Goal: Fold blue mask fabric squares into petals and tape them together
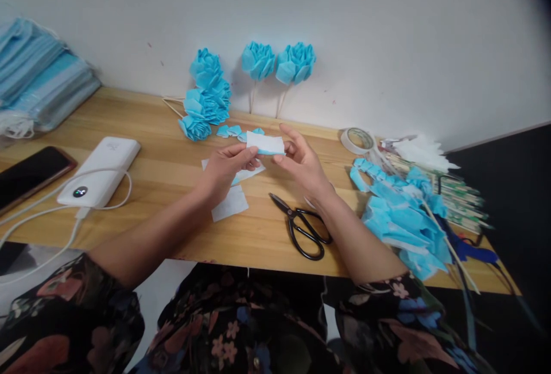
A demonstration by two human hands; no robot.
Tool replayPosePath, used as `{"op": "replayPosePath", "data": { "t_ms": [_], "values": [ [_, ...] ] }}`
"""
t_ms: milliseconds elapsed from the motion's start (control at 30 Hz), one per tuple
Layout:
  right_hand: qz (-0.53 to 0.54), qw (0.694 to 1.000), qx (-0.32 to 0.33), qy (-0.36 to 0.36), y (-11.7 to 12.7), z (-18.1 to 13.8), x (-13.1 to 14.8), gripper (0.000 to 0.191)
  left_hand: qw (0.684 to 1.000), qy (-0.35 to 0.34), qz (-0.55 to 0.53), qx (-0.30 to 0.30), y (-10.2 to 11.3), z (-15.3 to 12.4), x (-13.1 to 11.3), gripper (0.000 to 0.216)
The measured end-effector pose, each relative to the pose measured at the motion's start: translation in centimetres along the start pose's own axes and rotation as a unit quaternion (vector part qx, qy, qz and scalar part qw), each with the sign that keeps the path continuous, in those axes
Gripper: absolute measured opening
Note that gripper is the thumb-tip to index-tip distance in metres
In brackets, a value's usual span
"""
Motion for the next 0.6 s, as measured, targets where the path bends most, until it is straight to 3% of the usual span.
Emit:
{"op": "replayPosePath", "data": {
  "t_ms": [100, 267, 433, 600],
  "values": [
    [-0.026, 1.000, -0.008, -0.004, 0.1, -0.1, 0.1, 0.054, 1.000, -0.011, 0.027, -0.010, 0.0, -0.1, -0.1, 0.025],
    [-0.044, 0.999, 0.007, 0.009, 0.0, -0.1, 0.3, 0.052, 1.000, -0.005, -0.009, -0.017, 0.2, 0.2, -0.1, 0.026],
    [-0.070, 0.997, -0.014, 0.022, 0.5, 0.0, 0.6, 0.051, 0.998, 0.034, -0.049, 0.002, 0.1, 0.7, -0.4, 0.048],
    [-0.063, 0.997, 0.049, 0.009, 0.1, 0.7, -0.8, 0.056, 0.999, -0.013, 0.039, 0.010, 0.6, 1.5, -0.7, 0.058]
  ]
}}
Point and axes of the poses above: each hand's wrist, its own z-axis towards the middle knuckle, its own y-axis out of the back of the hand, x = y × z, the point moved 5 cm from there along z, towards the middle knuckle, and after that the axes turned 8 degrees about y, right-handed, at the moved point
